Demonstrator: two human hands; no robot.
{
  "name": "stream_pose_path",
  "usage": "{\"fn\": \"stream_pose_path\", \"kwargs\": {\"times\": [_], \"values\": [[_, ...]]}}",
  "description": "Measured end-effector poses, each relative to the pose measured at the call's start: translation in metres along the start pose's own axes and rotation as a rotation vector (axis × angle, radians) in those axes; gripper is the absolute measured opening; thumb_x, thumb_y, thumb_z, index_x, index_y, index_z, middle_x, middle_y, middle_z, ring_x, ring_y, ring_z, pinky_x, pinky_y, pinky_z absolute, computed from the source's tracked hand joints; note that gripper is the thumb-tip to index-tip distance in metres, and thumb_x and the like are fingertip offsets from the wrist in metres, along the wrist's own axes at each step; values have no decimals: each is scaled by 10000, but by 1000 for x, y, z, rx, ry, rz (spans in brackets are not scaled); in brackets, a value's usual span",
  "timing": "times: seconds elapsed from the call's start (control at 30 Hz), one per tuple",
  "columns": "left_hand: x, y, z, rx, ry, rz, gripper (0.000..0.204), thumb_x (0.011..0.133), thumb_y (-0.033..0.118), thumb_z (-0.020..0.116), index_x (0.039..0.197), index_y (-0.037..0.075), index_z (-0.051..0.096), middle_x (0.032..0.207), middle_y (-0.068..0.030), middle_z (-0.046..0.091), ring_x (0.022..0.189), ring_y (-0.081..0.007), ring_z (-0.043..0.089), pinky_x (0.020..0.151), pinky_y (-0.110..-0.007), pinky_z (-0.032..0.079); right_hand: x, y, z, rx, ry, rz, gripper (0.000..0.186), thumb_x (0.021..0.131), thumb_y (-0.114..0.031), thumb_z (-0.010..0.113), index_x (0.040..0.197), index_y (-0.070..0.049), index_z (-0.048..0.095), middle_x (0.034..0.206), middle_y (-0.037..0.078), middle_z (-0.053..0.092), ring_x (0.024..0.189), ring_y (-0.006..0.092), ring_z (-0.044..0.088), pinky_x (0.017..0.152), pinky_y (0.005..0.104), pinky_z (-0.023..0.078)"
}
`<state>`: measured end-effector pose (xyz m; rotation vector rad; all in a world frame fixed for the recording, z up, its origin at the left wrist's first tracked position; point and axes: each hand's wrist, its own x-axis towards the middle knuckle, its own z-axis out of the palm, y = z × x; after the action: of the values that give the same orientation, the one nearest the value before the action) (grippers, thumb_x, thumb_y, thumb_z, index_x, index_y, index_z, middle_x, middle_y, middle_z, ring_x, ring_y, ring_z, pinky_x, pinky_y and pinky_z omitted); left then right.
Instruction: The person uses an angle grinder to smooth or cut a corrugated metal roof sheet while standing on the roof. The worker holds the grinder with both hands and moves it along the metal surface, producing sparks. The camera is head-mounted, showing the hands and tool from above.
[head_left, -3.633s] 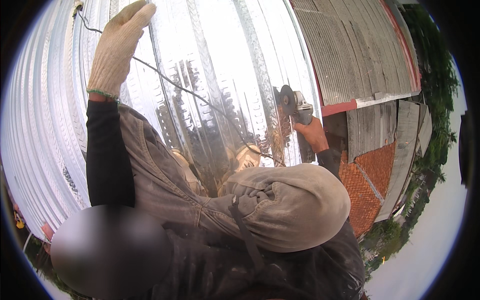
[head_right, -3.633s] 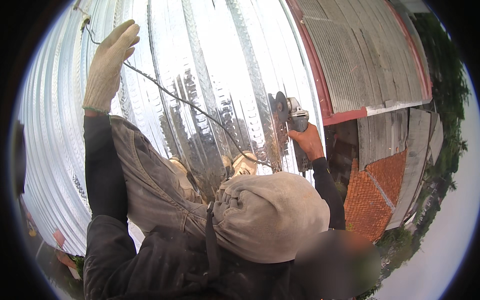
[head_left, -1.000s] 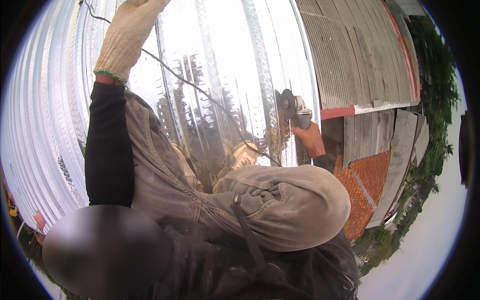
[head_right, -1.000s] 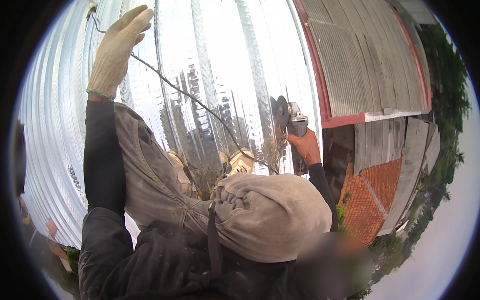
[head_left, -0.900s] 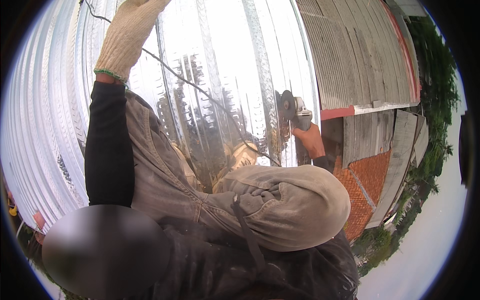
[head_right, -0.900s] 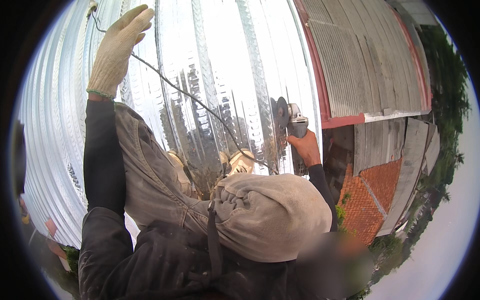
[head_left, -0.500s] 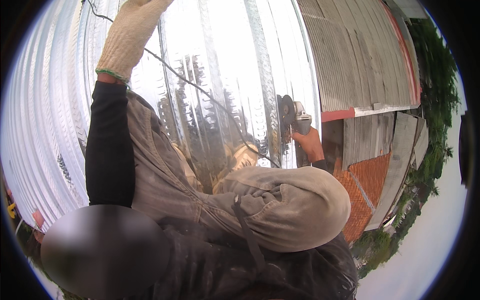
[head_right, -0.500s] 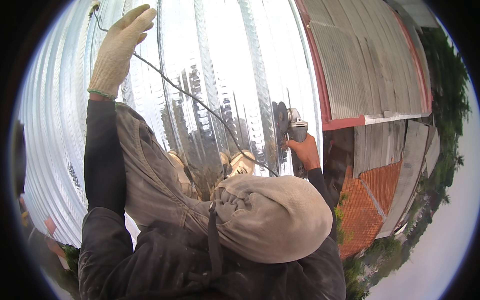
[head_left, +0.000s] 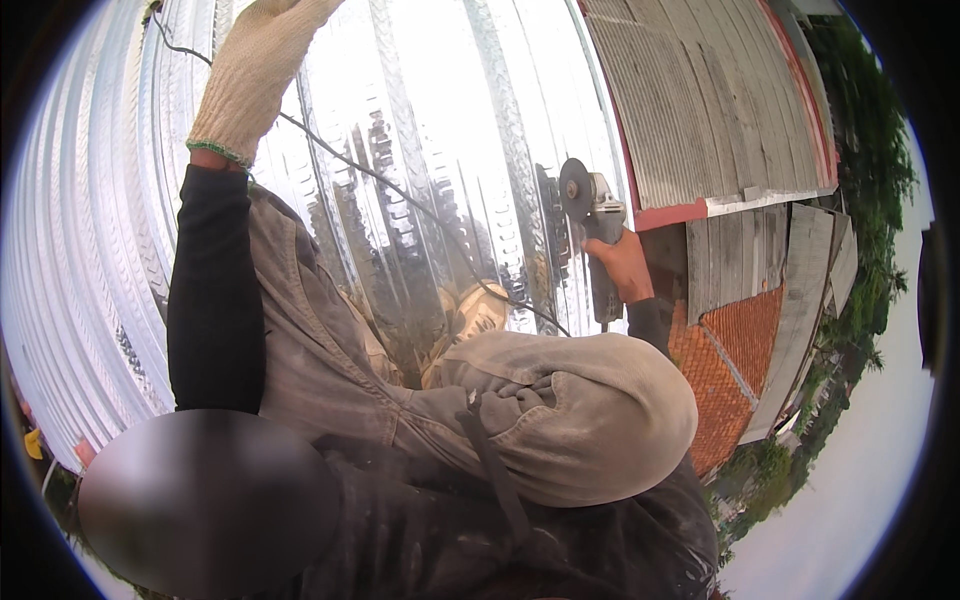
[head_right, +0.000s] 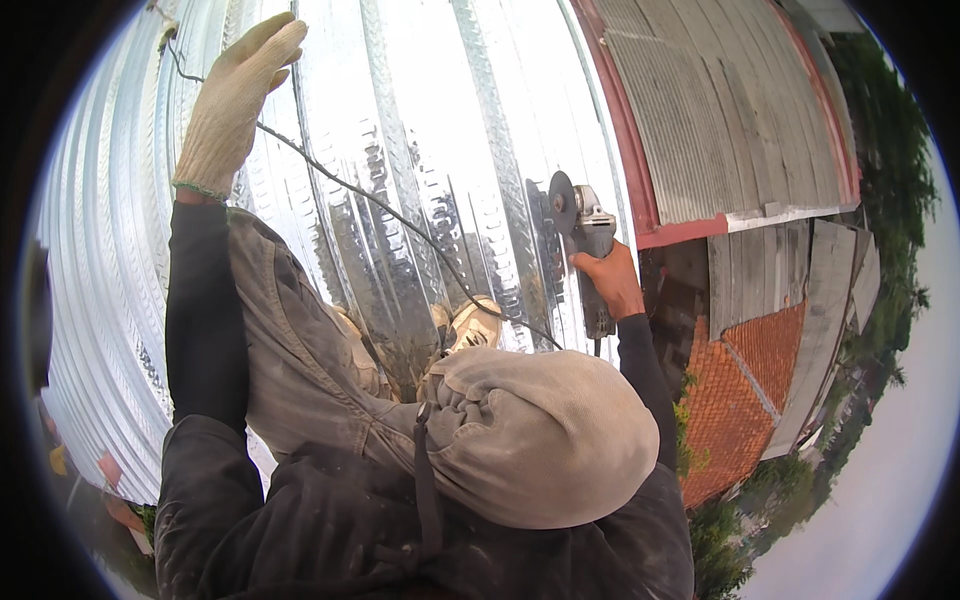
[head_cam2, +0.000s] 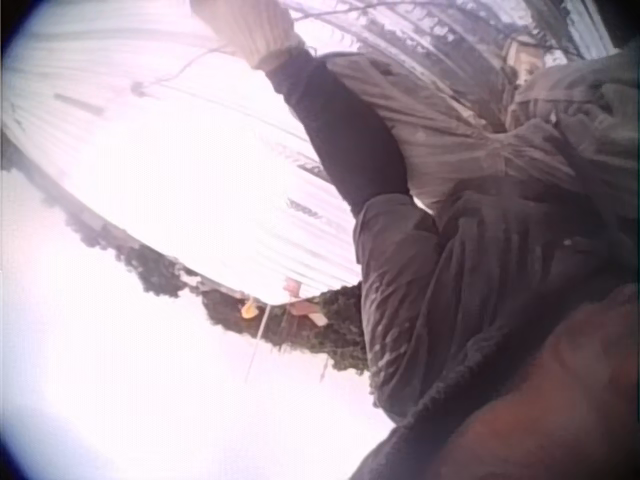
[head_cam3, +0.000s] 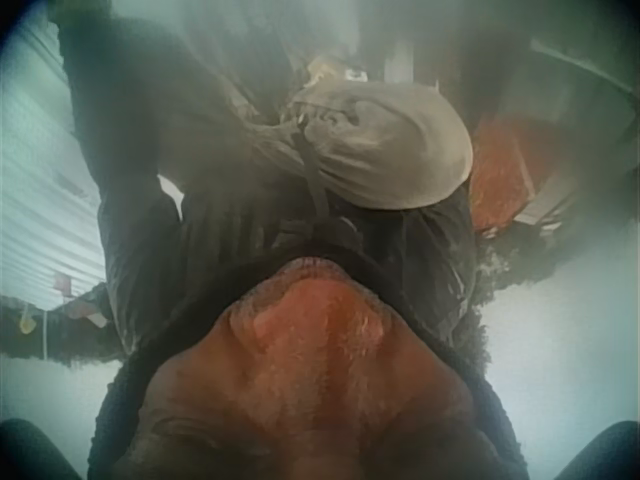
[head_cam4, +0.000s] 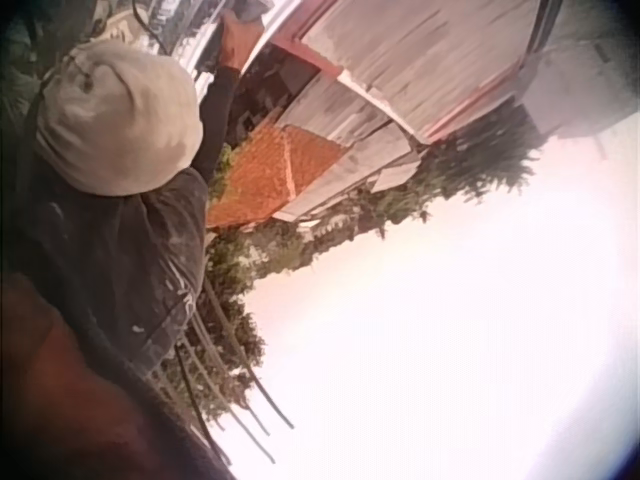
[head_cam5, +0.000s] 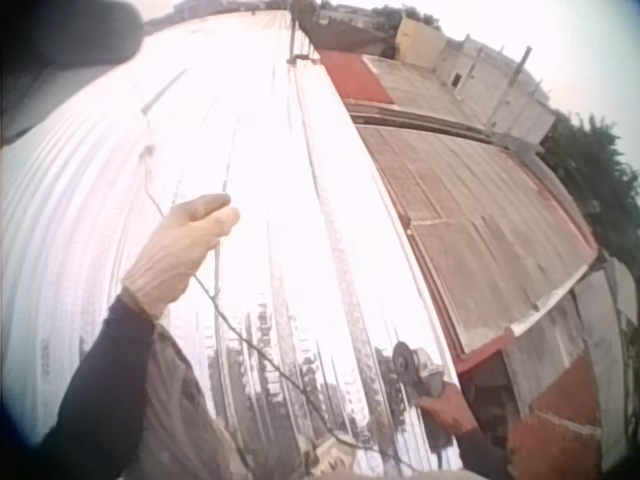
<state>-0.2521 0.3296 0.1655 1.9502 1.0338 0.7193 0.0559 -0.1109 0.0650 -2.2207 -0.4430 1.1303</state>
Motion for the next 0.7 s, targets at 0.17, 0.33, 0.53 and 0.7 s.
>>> {"fn": "stream_pose_path", "kwargs": {"times": [0.17, 0.33, 0.53, 0.7], "values": [[-3, 8, -3, 10, -2, 26, 907, 1040, 683, 667, 1603, -22, 587, 1560, -315, 630, 1485, -417, 614, 1258, -483, 479, 14, -1, 5, -21, -43, -23, 427, 864, -203, 830, 1176, 76, 749, 1011, 83, 790, 877, 176, 715, 825, 352, 570], [-2, -2, -5, -14, 7, 9, 890, 1041, 676, 676, 1596, -16, 599, 1562, -308, 632, 1488, -413, 612, 1256, -478, 484, 23, 7, 4, -39, -53, -23, 427, 857, -213, 837, 1167, 70, 757, 1017, 84, 793, 888, 181, 719, 832, 356, 570], [-1, -7, -7, -7, 12, 6, 892, 1040, 680, 678, 1590, -17, 604, 1567, -310, 627, 1498, -409, 604, 1261, -479, 480, 25, 10, 6, -30, -52, -19, 411, 857, -219, 838, 1144, 67, 766, 1011, 87, 793, 885, 182, 719, 829, 354, 568], [-3, 5, -9, -70, 5, -40, 843, 1055, 579, 674, 1591, -65, 573, 1573, -312, 623, 1509, -394, 584, 1265, -461, 460, 24, 3, 6, -50, -64, -28, 403, 860, -218, 836, 1139, 66, 767, 996, 83, 792, 874, 178, 714, 823, 348, 567]]}}
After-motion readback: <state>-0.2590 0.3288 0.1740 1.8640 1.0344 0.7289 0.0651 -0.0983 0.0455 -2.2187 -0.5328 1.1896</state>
